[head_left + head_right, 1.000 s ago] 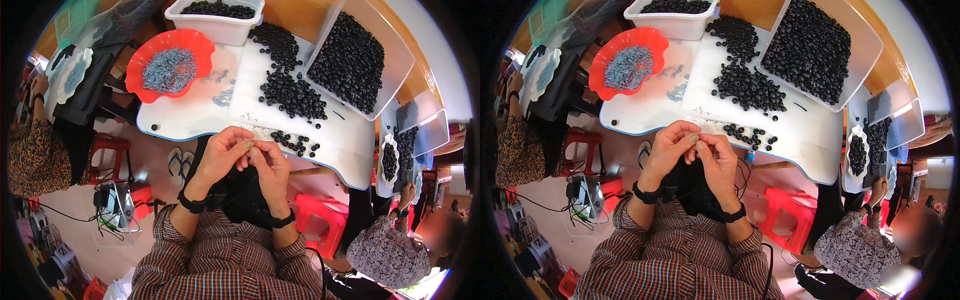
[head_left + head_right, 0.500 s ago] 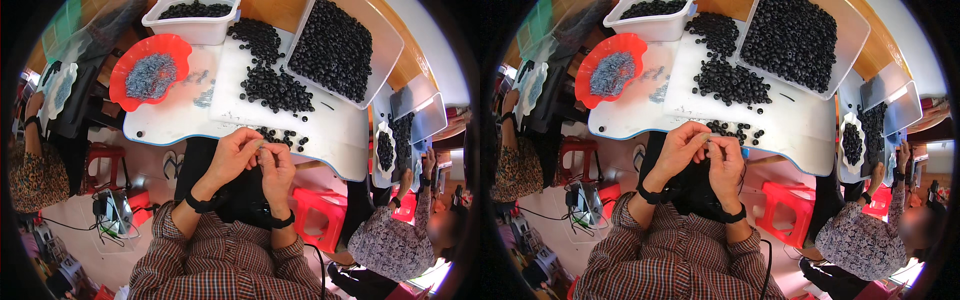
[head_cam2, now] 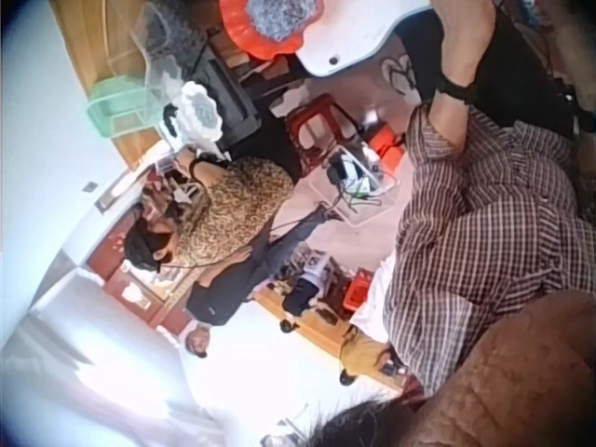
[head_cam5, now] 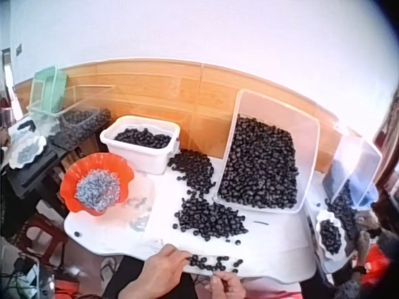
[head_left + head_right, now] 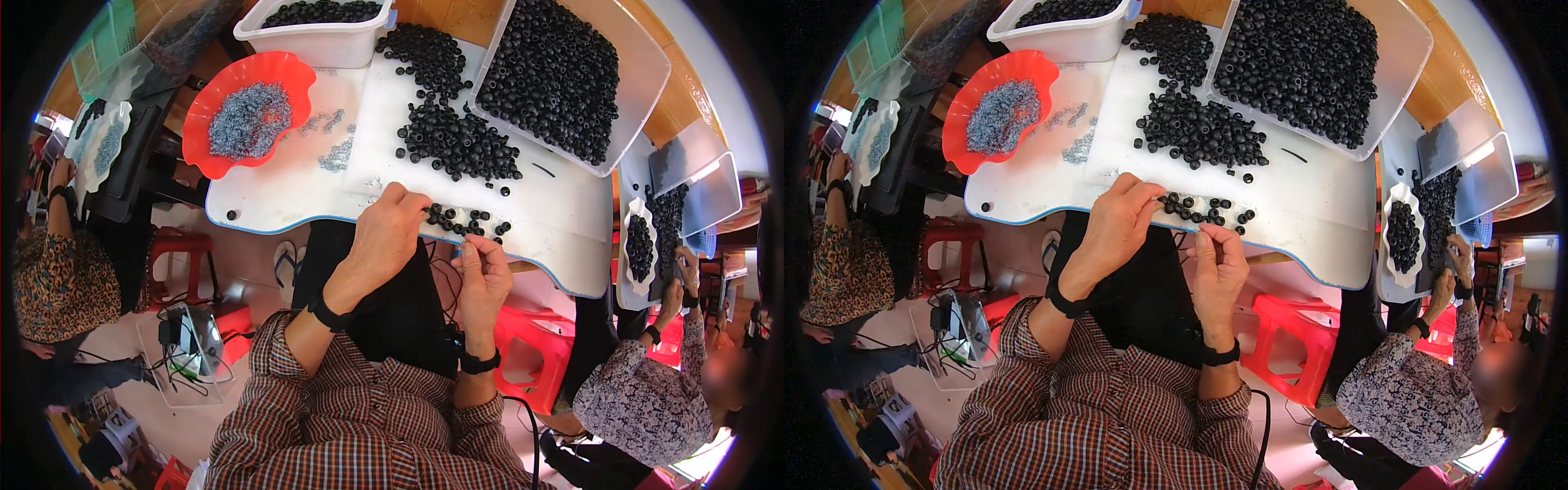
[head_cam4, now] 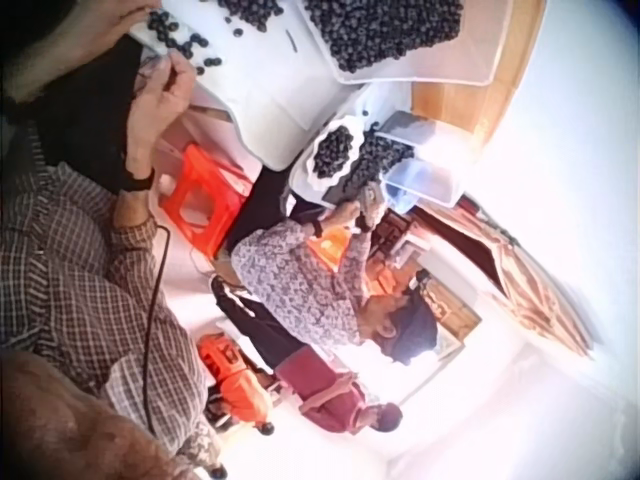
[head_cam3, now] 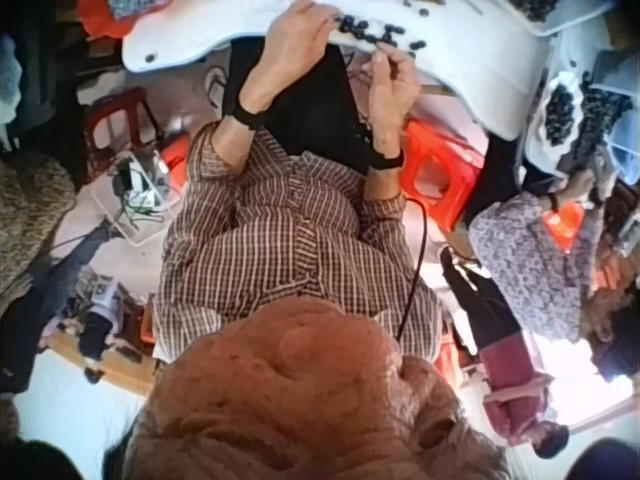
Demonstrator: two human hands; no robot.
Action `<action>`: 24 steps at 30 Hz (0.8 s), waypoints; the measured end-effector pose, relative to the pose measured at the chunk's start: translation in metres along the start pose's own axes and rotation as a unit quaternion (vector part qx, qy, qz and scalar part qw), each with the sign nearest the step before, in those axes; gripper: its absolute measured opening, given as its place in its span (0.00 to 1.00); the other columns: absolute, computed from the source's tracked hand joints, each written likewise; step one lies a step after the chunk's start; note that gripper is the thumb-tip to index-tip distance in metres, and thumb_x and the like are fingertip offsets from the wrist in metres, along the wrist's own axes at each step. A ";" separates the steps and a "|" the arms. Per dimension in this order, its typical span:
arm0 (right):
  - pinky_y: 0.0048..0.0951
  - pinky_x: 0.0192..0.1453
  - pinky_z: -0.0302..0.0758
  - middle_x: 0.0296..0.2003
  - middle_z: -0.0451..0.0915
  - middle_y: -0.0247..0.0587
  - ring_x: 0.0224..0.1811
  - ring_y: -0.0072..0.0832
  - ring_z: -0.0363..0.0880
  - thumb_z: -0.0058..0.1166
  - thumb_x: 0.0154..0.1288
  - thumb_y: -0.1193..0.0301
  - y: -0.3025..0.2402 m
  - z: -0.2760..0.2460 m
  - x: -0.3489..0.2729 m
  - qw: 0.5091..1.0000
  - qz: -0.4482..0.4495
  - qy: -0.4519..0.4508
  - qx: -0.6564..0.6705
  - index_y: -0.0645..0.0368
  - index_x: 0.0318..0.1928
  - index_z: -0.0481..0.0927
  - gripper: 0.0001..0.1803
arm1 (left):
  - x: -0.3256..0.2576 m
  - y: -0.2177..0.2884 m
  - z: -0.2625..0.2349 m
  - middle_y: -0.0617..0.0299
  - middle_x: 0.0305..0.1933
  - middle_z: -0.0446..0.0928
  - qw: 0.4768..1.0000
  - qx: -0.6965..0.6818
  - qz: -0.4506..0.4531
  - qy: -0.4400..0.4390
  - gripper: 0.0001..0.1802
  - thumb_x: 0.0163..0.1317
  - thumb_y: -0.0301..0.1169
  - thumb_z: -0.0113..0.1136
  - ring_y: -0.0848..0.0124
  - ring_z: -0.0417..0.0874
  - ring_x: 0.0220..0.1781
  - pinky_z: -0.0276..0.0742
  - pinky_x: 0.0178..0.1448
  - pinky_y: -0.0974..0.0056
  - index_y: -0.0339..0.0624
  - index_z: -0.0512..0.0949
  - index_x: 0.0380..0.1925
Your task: Sorting and inspecting small plastic or rubber components on a workbench.
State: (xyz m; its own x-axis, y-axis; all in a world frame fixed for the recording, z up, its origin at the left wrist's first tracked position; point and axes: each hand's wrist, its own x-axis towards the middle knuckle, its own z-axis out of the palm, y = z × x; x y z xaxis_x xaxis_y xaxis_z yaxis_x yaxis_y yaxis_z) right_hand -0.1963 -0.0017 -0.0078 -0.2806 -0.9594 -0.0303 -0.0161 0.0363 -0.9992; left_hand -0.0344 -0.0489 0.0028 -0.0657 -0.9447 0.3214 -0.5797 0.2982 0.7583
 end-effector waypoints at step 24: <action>0.16 0.31 0.73 0.41 0.83 0.40 0.29 0.17 0.81 0.51 0.71 0.76 0.003 0.028 0.001 0.996 0.011 -0.085 0.019 0.65 0.45 0.77 0.07 | -0.004 -0.016 -0.006 0.58 0.35 0.76 0.999 -0.029 0.035 0.003 0.08 0.56 0.21 0.62 0.63 0.79 0.29 0.76 0.34 0.63 0.39 0.78 0.37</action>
State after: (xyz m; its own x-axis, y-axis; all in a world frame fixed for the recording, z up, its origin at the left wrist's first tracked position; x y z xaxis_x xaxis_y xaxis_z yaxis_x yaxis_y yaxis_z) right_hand -0.1693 -0.0104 -0.0112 -0.1138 -0.9921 -0.0525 0.0249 0.0500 -0.9984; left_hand -0.0202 -0.0489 -0.0072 -0.0994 -0.9209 0.3770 -0.5264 0.3702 0.7655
